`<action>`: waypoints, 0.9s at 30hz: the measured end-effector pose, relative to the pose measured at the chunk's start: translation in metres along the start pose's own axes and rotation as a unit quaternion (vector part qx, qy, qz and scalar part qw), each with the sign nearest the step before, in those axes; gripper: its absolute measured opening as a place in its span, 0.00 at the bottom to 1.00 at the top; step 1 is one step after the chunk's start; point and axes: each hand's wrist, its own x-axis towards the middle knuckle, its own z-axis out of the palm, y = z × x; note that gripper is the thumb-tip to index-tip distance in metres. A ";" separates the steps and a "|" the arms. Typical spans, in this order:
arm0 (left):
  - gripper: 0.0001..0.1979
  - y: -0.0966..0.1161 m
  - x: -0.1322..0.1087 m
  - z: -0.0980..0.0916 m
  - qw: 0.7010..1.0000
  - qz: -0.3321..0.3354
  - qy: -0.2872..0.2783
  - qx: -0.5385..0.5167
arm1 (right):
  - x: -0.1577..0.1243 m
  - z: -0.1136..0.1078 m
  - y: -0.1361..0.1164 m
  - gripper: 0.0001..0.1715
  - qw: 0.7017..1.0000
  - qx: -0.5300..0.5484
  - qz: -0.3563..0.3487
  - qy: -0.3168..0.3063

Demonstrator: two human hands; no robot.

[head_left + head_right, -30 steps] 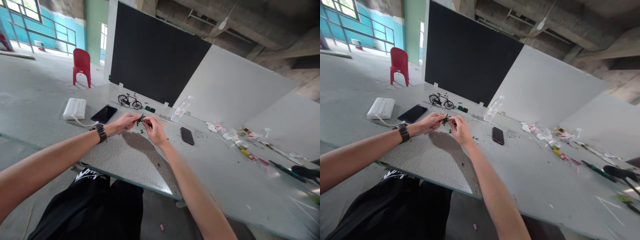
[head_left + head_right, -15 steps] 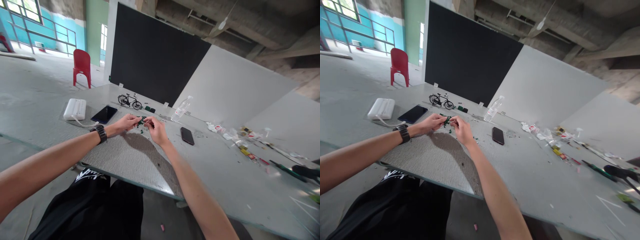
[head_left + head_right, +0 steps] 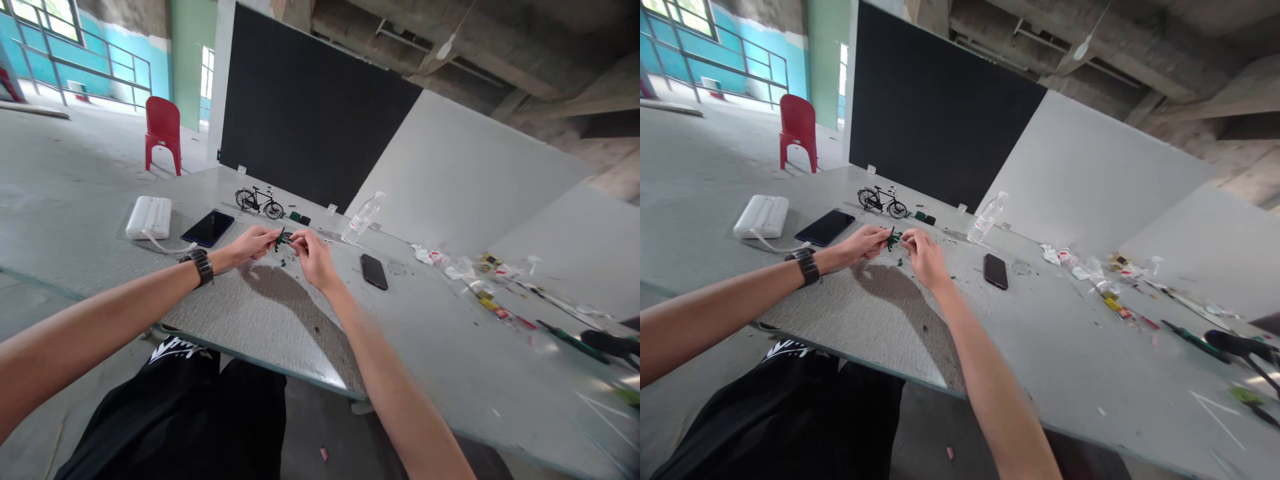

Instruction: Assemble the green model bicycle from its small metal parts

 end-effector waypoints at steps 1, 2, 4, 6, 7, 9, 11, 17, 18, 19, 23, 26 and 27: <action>0.24 0.000 0.000 0.000 1.000 0.000 0.001 0.006 | -0.001 0.000 0.000 0.07 1.000 0.001 0.000 0.000; 0.24 0.001 -0.001 0.001 1.000 0.000 0.001 0.012 | -0.001 0.001 0.000 0.07 1.000 0.003 0.001 -0.001; 0.25 0.002 -0.001 0.001 1.000 0.002 0.003 0.027 | -0.001 0.002 0.001 0.07 1.000 0.013 0.007 -0.011; 0.25 0.003 -0.001 0.001 0.999 0.005 0.008 0.036 | -0.001 0.003 0.001 0.08 0.999 0.024 0.021 -0.021; 0.25 0.003 -0.001 0.001 0.999 0.005 0.011 0.036 | 0.000 0.004 0.001 0.07 0.999 0.026 0.026 -0.023; 0.25 0.002 0.000 0.000 1.000 0.006 0.013 0.028 | 0.001 0.004 0.001 0.07 0.999 0.023 0.025 -0.021; 0.25 0.000 0.001 0.000 1.000 0.009 0.010 0.012 | 0.002 0.004 0.002 0.09 1.000 0.016 0.010 -0.010; 0.25 -0.001 0.001 0.000 1.000 0.002 0.015 0.015 | 0.001 0.003 0.003 0.06 1.000 0.009 0.015 0.015; 0.25 -0.001 0.001 0.000 1.000 0.002 0.016 0.022 | 0.000 0.003 0.003 0.06 1.000 0.015 0.021 0.016; 0.25 0.000 0.000 0.000 0.999 0.004 0.017 0.032 | 0.000 0.003 0.003 0.06 0.999 0.025 0.025 0.016; 0.25 -0.002 0.000 -0.001 0.997 0.018 0.018 0.076 | -0.001 0.004 0.004 0.04 0.996 0.077 0.042 0.017; 0.25 -0.003 0.000 -0.004 0.994 0.037 0.010 0.104 | -0.001 0.004 0.004 0.05 0.992 0.110 0.062 0.014; 0.25 -0.003 -0.001 -0.004 0.992 0.043 0.010 0.115 | 0.000 0.004 0.005 0.06 0.991 0.118 0.070 0.012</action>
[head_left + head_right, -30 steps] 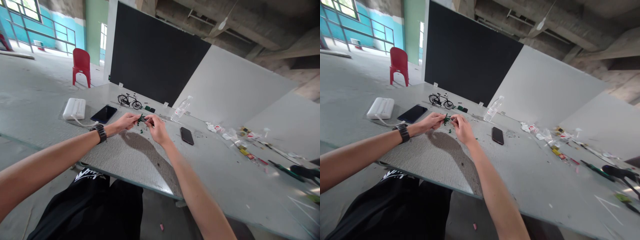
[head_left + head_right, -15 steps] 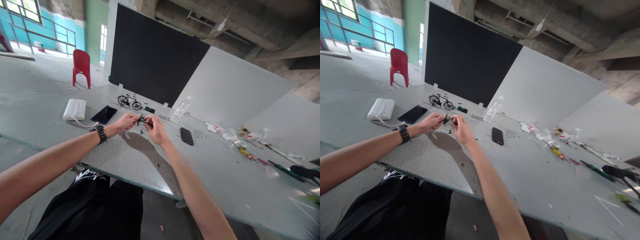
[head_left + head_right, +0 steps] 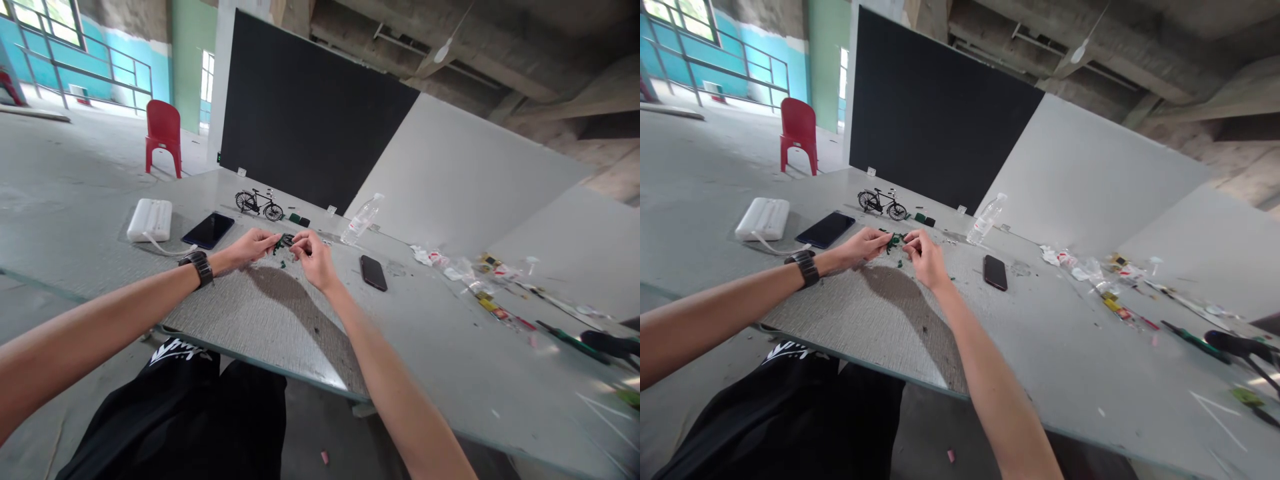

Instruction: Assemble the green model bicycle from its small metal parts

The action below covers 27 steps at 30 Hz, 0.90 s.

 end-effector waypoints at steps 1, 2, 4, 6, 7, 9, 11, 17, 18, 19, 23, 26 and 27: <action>0.25 0.000 0.000 0.000 1.000 0.006 0.002 0.012 | 0.000 0.000 0.000 0.07 1.000 0.007 0.008 -0.002; 0.26 0.001 -0.001 0.000 1.000 0.011 0.004 0.025 | 0.000 0.000 0.000 0.08 1.000 0.013 0.015 -0.006; 0.26 0.002 -0.001 0.000 0.999 0.020 0.009 0.048 | 0.000 -0.001 0.000 0.09 0.999 0.020 0.026 -0.016; 0.26 0.004 0.000 0.001 0.998 0.020 0.013 0.051 | 0.000 -0.001 0.000 0.10 0.999 0.023 0.030 -0.025; 0.25 0.004 0.000 0.001 0.999 0.017 0.014 0.045 | 0.000 0.000 0.000 0.10 0.999 0.020 0.029 -0.027; 0.25 0.004 0.001 0.002 1.000 0.007 0.018 0.023 | 0.000 0.001 0.000 0.09 0.999 -0.003 0.020 -0.028; 0.25 0.003 0.003 0.002 1.000 -0.004 0.027 -0.003 | 0.001 0.002 -0.001 0.08 0.999 -0.047 -0.004 -0.024; 0.24 0.002 0.006 0.003 0.998 -0.031 0.035 -0.051 | 0.002 0.001 -0.002 0.06 0.992 -0.109 -0.057 0.009; 0.24 0.001 0.006 0.003 0.998 -0.031 0.031 -0.051 | 0.002 0.001 -0.003 0.05 0.993 -0.104 -0.049 0.011; 0.24 0.001 0.005 0.003 0.998 -0.028 0.027 -0.049 | 0.001 0.000 -0.003 0.04 0.994 -0.098 -0.039 0.012; 0.25 0.001 0.002 0.003 1.000 -0.009 0.012 -0.011 | 0.000 0.000 -0.002 0.05 0.998 -0.069 -0.009 0.004; 0.25 0.001 0.001 0.001 1.000 -0.002 0.007 0.021 | -0.001 0.000 -0.002 0.07 0.999 -0.041 0.005 -0.008; 0.25 0.000 0.001 0.000 0.999 0.002 0.007 0.032 | -0.001 0.000 -0.001 0.07 0.999 -0.032 0.009 -0.012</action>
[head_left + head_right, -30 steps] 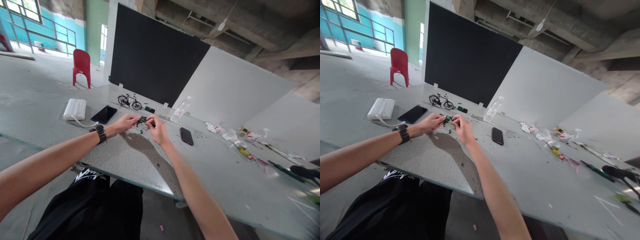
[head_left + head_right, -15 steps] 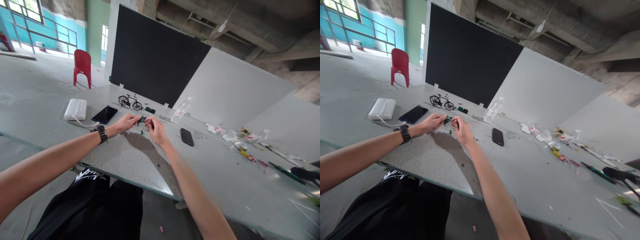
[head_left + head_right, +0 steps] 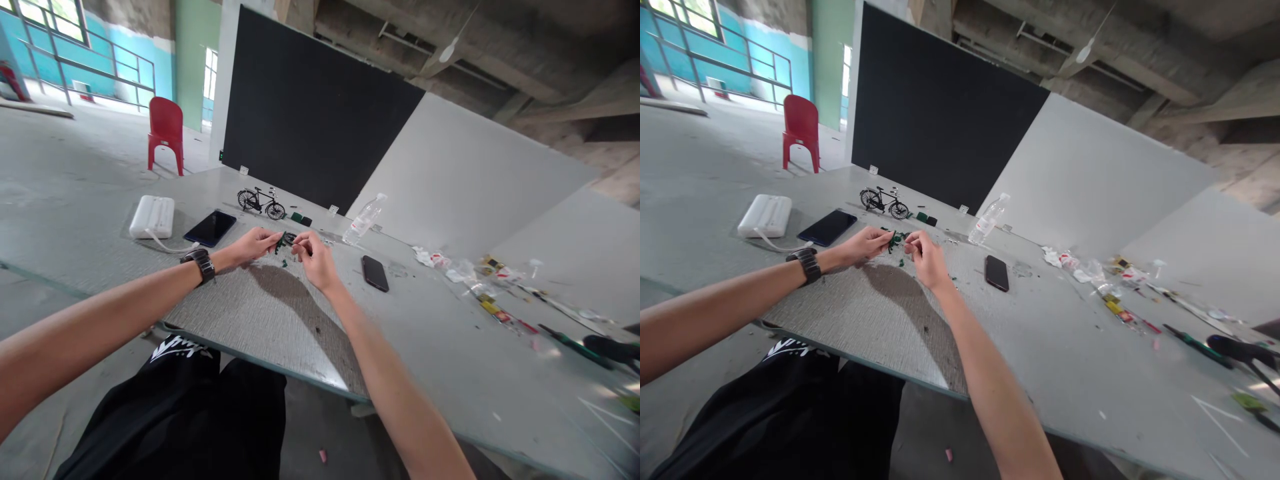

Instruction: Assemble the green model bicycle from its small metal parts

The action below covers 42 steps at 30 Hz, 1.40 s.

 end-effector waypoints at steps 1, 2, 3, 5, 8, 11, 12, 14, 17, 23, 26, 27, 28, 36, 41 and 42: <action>0.25 0.000 0.000 -0.001 1.000 0.006 0.001 0.015 | 0.000 0.000 0.000 0.08 1.000 0.007 0.002 -0.004; 0.25 0.000 0.000 -0.001 0.999 0.015 0.001 0.033 | 0.000 -0.001 0.000 0.08 1.000 0.009 0.004 -0.008; 0.26 -0.001 0.000 -0.002 0.998 0.025 0.000 0.054 | 0.000 -0.001 0.000 0.08 1.000 0.007 0.004 -0.012; 0.27 -0.001 0.000 -0.003 0.995 0.043 0.001 0.094 | 0.000 -0.001 -0.001 0.08 1.000 -0.011 0.002 -0.023; 0.27 -0.001 0.002 -0.002 0.993 0.041 0.014 0.110 | 0.000 0.001 -0.002 0.11 0.998 -0.051 -0.006 -0.034; 0.26 -0.001 0.002 0.001 0.997 0.015 0.027 0.072 | 0.001 0.003 -0.003 0.16 0.996 -0.079 -0.017 -0.037; 0.26 -0.001 0.002 0.001 0.998 0.009 0.029 0.059 | 0.002 0.003 -0.003 0.18 0.995 -0.087 -0.024 -0.039; 0.26 0.000 0.002 0.003 0.999 0.005 0.025 0.046 | 0.003 0.003 -0.004 0.19 0.993 -0.101 -0.039 -0.041; 0.27 0.003 0.000 0.004 0.998 0.007 0.002 0.060 | 0.003 0.003 -0.005 0.16 0.991 -0.117 -0.048 -0.039; 0.26 0.008 -0.001 0.006 0.997 -0.006 0.005 0.077 | 0.003 0.003 -0.007 0.13 0.990 -0.124 -0.058 -0.034; 0.21 0.006 0.000 0.006 0.998 0.002 0.017 0.066 | 0.003 0.004 -0.007 0.13 0.990 -0.126 -0.056 -0.034; 0.20 0.005 0.001 0.006 0.997 0.005 0.024 0.068 | 0.003 0.004 -0.007 0.13 0.990 -0.127 -0.053 -0.035; 0.18 0.004 0.001 0.006 0.997 0.007 0.030 0.072 | 0.003 0.005 -0.006 0.13 0.990 -0.128 -0.051 -0.038; 0.15 0.005 0.001 0.003 0.991 0.001 0.028 0.133 | 0.001 0.009 -0.006 0.15 0.988 -0.131 -0.039 -0.068; 0.17 0.010 0.001 0.002 0.986 -0.011 0.021 0.163 | 0.000 0.012 -0.009 0.13 0.989 -0.117 -0.038 -0.083; 0.17 0.010 0.002 0.002 0.986 -0.012 0.021 0.165 | 0.000 0.013 -0.010 0.13 0.989 -0.116 -0.037 -0.085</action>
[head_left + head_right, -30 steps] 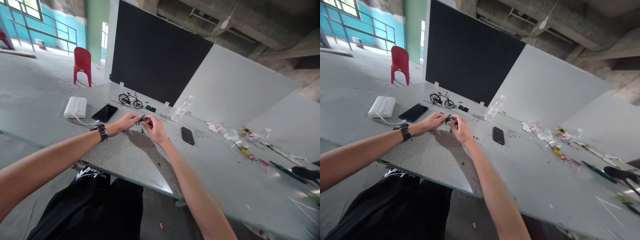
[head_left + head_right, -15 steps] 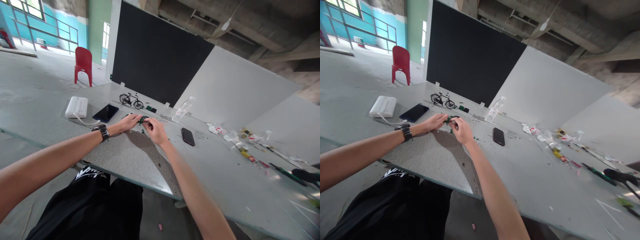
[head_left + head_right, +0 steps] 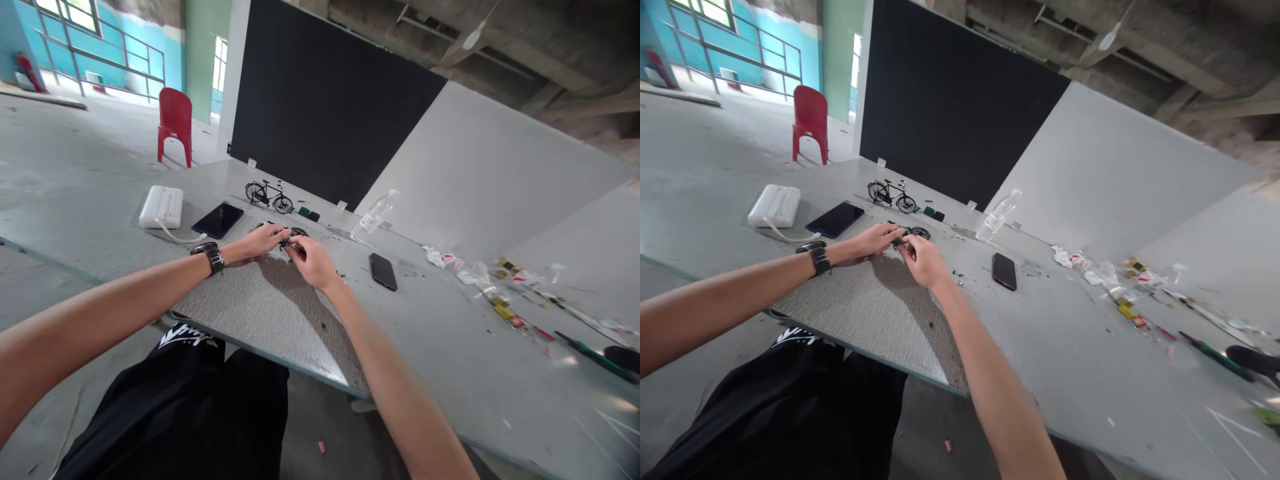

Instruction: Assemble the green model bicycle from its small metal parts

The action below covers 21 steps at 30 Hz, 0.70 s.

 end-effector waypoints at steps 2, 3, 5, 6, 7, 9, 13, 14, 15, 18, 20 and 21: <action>0.17 -0.002 0.001 0.000 1.000 -0.002 -0.004 0.001 | 0.000 0.000 -0.002 0.13 1.000 -0.001 0.000 -0.004; 0.17 -0.003 0.001 0.000 1.000 -0.004 -0.007 -0.001 | 0.000 0.000 -0.004 0.13 1.000 0.000 0.002 -0.007; 0.18 -0.005 0.002 0.001 1.000 -0.005 -0.010 -0.004 | 0.000 0.000 -0.005 0.13 1.000 0.003 0.007 -0.010; 0.18 -0.006 0.002 0.001 1.000 -0.006 -0.009 -0.005 | 0.000 0.000 -0.006 0.13 1.000 0.004 0.008 -0.011; 0.18 -0.006 0.002 0.001 1.000 -0.006 -0.007 -0.006 | 0.000 0.000 -0.007 0.13 1.000 0.006 0.008 -0.010; 0.18 -0.007 0.002 0.001 1.000 -0.005 -0.005 -0.005 | 0.000 0.000 -0.007 0.12 1.000 0.009 0.005 -0.009; 0.18 -0.005 0.001 0.001 1.000 -0.006 -0.005 -0.006 | 0.000 0.001 -0.005 0.12 1.000 0.015 0.003 -0.010; 0.18 -0.005 0.001 0.001 1.000 -0.007 -0.003 -0.006 | 0.000 0.001 -0.005 0.13 1.000 0.015 0.004 -0.009; 0.18 -0.004 0.001 0.001 1.000 -0.007 -0.001 -0.007 | 0.000 0.001 -0.004 0.13 1.000 0.016 0.006 -0.008; 0.18 -0.004 0.001 0.002 1.000 -0.006 0.011 -0.014 | 0.000 0.000 -0.003 0.14 1.000 0.012 0.009 -0.008; 0.18 -0.004 0.000 0.003 1.000 -0.004 0.013 -0.025 | 0.000 -0.001 -0.003 0.14 1.000 0.007 0.002 -0.004; 0.18 -0.004 0.000 0.002 0.999 -0.003 0.011 -0.033 | 0.000 -0.001 -0.004 0.14 1.000 0.006 -0.002 -0.001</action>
